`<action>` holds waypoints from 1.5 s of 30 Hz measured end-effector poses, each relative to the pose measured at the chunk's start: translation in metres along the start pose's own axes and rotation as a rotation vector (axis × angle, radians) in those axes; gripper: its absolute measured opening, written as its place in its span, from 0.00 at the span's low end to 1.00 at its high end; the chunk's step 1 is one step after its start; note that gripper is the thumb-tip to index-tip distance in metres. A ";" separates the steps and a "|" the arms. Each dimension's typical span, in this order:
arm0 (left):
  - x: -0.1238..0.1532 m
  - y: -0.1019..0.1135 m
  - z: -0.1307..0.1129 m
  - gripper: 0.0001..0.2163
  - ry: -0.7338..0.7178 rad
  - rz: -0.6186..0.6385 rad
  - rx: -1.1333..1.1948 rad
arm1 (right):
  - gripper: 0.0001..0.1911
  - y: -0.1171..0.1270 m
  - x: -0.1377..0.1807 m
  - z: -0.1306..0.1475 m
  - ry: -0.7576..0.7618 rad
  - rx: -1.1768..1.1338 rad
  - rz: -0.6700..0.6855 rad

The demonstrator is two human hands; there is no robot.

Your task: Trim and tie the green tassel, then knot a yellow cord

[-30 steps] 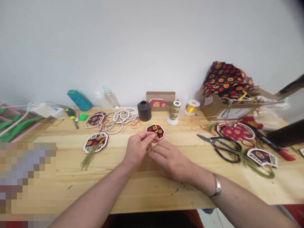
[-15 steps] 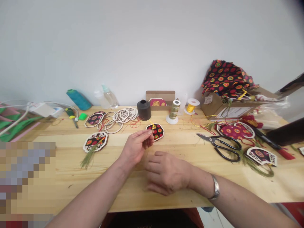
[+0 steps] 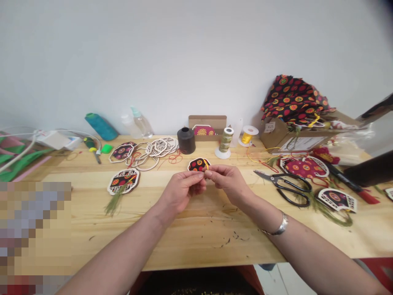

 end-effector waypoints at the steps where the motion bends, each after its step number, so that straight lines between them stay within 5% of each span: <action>1: 0.000 -0.001 0.001 0.06 0.008 0.006 -0.011 | 0.11 0.000 0.001 0.000 0.002 -0.011 -0.005; 14: 0.001 -0.005 -0.001 0.09 0.079 0.065 -0.094 | 0.10 0.005 0.002 0.023 0.175 0.173 0.002; 16: 0.000 0.002 -0.011 0.10 -0.072 -0.021 -0.174 | 0.09 0.004 0.006 0.034 0.280 0.280 0.024; 20: 0.019 0.012 -0.051 0.10 -0.627 -0.313 -0.422 | 0.08 -0.004 0.019 0.054 0.557 0.520 0.067; 22: 0.025 0.008 -0.057 0.11 -0.725 -0.319 -0.476 | 0.08 -0.005 0.022 0.057 0.615 0.570 0.067; 29: 0.009 -0.009 -0.019 0.14 -0.279 0.109 -0.372 | 0.07 -0.001 0.018 0.053 0.605 0.594 0.023; 45: 0.007 -0.012 -0.013 0.08 -0.234 0.171 -0.516 | 0.07 -0.002 0.019 0.048 0.591 0.591 0.029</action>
Point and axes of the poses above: each hand's wrist, its own x-axis away from the middle knuckle, its own y-axis out of the back of the hand, z = x × y, the point moved 7 cm from there along -x, towards the middle knuckle, and after that the axes turned 3 degrees about -z, right-handed, at the moved point
